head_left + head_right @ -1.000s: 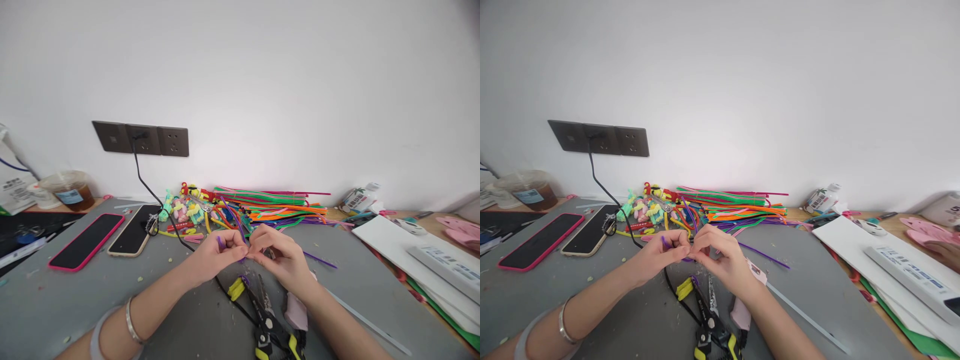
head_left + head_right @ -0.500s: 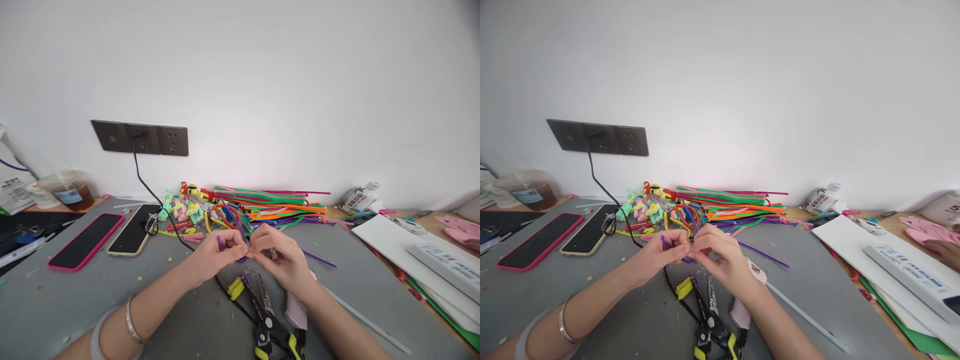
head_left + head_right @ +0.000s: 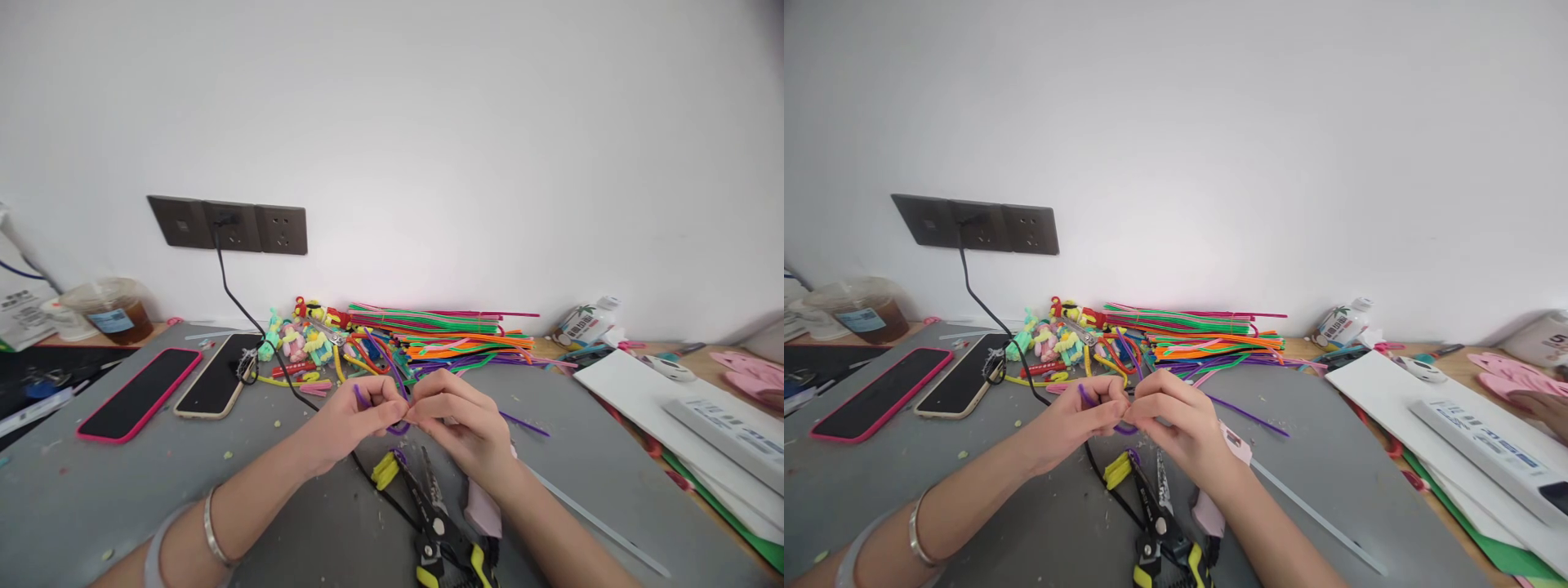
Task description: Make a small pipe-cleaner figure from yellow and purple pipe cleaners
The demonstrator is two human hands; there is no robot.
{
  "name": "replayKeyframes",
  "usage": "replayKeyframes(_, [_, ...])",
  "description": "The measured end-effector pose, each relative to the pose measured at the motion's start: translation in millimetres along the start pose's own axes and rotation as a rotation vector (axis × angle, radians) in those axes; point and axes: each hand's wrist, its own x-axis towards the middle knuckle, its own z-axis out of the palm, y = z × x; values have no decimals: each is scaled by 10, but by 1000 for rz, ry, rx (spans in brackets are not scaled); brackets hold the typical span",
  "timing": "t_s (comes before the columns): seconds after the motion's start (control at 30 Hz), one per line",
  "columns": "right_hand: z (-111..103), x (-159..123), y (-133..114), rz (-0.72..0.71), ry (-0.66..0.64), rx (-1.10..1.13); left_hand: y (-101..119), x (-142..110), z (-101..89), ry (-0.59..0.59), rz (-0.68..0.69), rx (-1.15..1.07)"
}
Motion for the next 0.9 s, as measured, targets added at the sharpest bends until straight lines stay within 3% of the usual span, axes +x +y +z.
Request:
replayKeyframes(0.23, [33,-14,-29,37,88,-6,0,-2,46,25,14,-39])
replayKeyframes(0.4, [18,-44,11,10,9,-54,13,5,33,19,0,-37])
replayKeyframes(0.53, [12,-49,3,45,34,-3,19,5,7,1,-4,0])
replayKeyframes(0.7, [21,-2,-20,205,54,117,44,12,-6,40,59,125])
replayKeyframes(0.9, [38,-2,105,495,213,335,93,-28,-6,153,180,411])
